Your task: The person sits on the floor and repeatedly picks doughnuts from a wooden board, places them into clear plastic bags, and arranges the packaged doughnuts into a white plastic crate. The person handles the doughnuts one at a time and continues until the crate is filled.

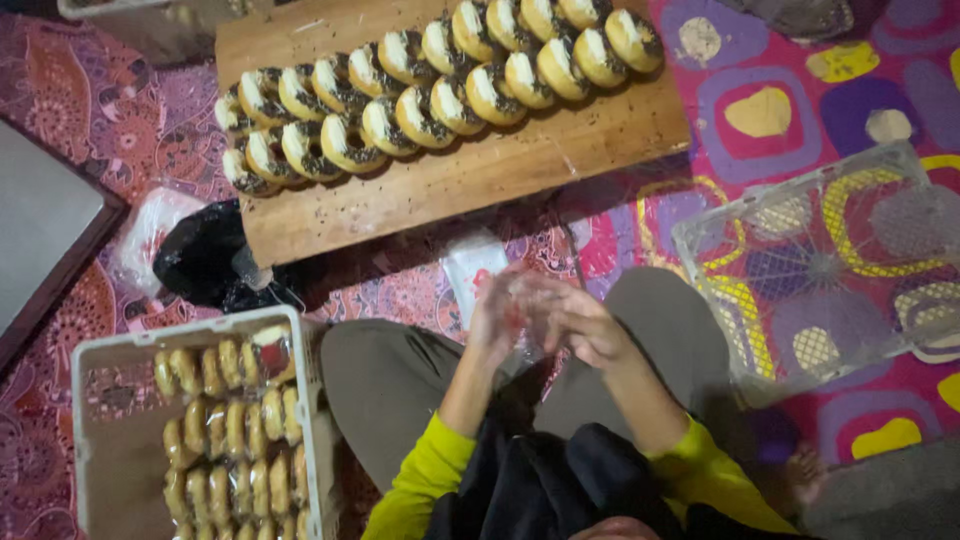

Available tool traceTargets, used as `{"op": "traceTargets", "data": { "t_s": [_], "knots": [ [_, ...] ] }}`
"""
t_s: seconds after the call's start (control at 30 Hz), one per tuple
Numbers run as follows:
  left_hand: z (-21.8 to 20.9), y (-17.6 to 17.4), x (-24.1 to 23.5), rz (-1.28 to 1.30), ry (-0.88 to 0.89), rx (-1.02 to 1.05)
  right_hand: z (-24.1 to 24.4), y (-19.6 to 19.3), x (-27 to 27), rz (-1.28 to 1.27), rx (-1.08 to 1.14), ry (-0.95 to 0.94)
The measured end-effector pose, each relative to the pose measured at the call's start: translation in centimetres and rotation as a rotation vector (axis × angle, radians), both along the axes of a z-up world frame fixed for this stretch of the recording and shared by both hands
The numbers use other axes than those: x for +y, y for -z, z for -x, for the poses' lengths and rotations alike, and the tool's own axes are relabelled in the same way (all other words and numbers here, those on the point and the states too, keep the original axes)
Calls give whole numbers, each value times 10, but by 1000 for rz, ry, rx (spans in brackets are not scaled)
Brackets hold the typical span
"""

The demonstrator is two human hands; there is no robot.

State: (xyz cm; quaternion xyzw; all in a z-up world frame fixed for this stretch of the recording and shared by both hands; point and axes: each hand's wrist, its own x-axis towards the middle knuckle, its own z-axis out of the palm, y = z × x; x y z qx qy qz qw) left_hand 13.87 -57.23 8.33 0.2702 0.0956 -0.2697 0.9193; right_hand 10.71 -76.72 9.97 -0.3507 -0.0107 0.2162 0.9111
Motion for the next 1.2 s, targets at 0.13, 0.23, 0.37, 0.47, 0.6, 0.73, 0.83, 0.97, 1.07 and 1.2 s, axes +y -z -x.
{"op": "traceTargets", "data": {
  "t_s": [0.13, 0.23, 0.37, 0.47, 0.6, 0.73, 0.83, 0.97, 1.07, 1.2],
  "knots": [
    [-16, -19, 11, 105, -205, 196, -14, -40, -1, 270, -252, 109],
    [-33, -11, 26, -250, -142, 261, -60, -48, -29, 796, -328, 415],
    [-65, 9, 76, -373, -503, 153, -211, -26, -110, 1452, -292, 813],
    [-67, 27, 93, -313, -542, 107, -333, 0, -168, 1514, 206, 704],
    [-50, 54, 111, -276, -499, 346, -398, 33, -199, 1504, 259, 755],
    [-30, 80, 138, -8, -438, 396, -338, 51, -223, 1082, -82, 862],
    [-20, 96, 138, 104, -392, 406, -257, 54, -230, 1254, -367, 606],
    [-23, 97, 123, 22, -352, 283, -175, 54, -189, 1416, -383, 648],
    [-50, 86, 89, -3, -450, 268, -169, 59, -129, 1472, -130, 975],
    [-81, 69, 43, 404, -370, 147, -217, 64, -89, 1764, 118, 1193]
  ]
}}
